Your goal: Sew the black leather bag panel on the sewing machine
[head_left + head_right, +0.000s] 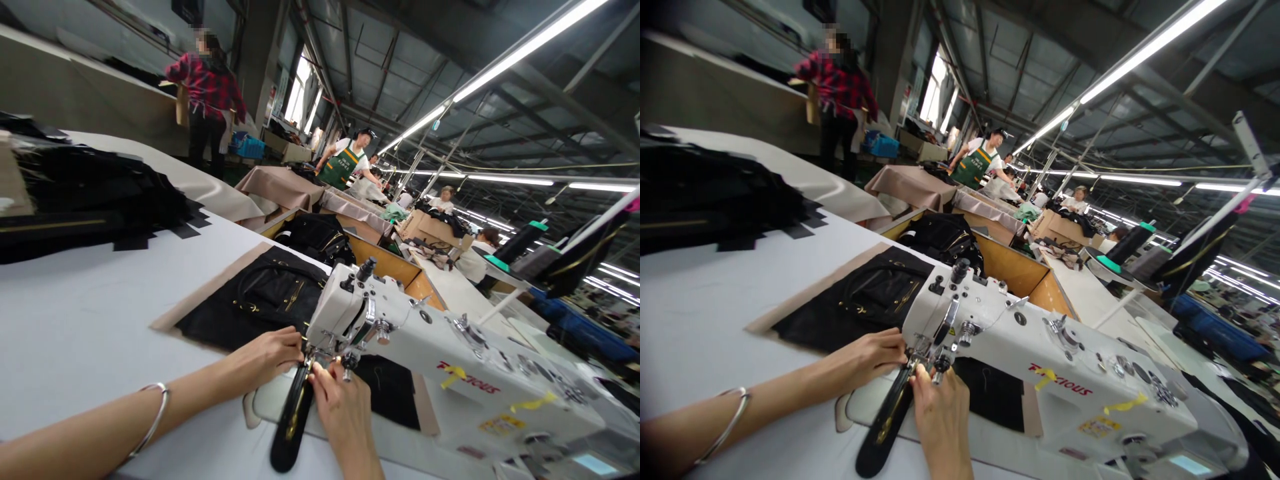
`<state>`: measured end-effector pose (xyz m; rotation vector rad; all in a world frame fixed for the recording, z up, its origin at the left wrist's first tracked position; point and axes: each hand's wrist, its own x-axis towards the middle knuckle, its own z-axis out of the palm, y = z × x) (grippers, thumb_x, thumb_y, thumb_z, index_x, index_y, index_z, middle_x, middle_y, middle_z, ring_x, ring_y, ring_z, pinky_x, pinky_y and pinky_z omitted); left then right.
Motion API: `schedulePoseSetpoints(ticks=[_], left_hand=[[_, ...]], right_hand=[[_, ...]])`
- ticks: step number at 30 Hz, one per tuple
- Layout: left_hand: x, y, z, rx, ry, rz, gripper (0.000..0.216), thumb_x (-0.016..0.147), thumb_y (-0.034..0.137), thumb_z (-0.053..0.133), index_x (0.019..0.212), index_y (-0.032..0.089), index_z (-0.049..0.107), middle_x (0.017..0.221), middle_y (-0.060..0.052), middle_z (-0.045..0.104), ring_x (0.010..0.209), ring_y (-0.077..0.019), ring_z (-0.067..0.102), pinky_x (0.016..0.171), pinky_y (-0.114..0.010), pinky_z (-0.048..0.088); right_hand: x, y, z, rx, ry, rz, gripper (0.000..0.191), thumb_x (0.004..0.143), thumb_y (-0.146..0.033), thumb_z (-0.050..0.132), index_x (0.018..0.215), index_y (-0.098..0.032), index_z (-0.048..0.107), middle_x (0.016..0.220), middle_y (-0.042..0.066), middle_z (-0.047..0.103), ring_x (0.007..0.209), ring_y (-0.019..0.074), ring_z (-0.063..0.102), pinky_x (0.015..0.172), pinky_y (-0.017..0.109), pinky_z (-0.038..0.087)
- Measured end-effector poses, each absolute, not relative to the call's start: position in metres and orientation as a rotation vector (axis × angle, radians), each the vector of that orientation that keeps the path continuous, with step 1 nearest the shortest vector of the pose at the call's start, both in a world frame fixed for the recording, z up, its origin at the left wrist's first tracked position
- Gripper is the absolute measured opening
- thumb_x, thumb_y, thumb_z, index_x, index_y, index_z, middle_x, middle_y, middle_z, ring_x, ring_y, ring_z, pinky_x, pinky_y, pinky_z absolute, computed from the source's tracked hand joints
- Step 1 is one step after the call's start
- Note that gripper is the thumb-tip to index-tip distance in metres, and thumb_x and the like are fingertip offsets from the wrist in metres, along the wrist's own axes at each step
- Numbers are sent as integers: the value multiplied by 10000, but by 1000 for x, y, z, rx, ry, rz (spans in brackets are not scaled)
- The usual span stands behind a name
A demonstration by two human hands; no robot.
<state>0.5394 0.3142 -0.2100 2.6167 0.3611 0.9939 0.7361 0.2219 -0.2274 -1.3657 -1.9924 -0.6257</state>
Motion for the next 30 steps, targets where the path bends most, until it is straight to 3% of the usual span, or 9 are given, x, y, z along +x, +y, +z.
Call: schedulePoseSetpoints(ticks=[14,19,23,27,30], left_hand=[[540,307,-192,2701,275,892,308,1009,45,396,800,147,598,895,-75,630,879,-198,601,762,-276,467],[542,311,-198,2782,267,971,322,1002,36,414,732,158,542,809,-39,597,803,-177,576,724,-265,429],[535,316,-200,2852,359,980,245,1012,93,447,853,145,626,846,-50,621,804,-198,565,716,-293,418],[523,315,-191,3079,596,767,281,998,60,428,974,165,687,851,-48,625,795,-212,553,689,-315,409],[521,305,-179,3196,677,478,197,943,42,529,889,151,684,899,-61,652,822,-222,583,684,-325,430]], right_hand=[[735,224,-217,-1320,-1993,-664,485,1091,-367,284,975,-253,741,740,2,661,594,154,608,563,300,355],[735,224,-218,-1318,-1995,-693,477,1094,-362,292,993,-246,743,740,1,676,584,147,626,545,303,355],[740,220,-222,-1384,-1952,-611,472,1087,-413,301,1008,-250,737,804,12,709,681,171,687,595,275,460],[744,207,-218,-1559,-1874,-458,525,1040,-562,351,1039,-185,716,1027,110,710,854,237,732,685,316,584],[739,193,-217,-1462,-1889,-296,421,1046,-435,388,1159,-158,684,1053,128,675,798,187,729,635,249,595]])
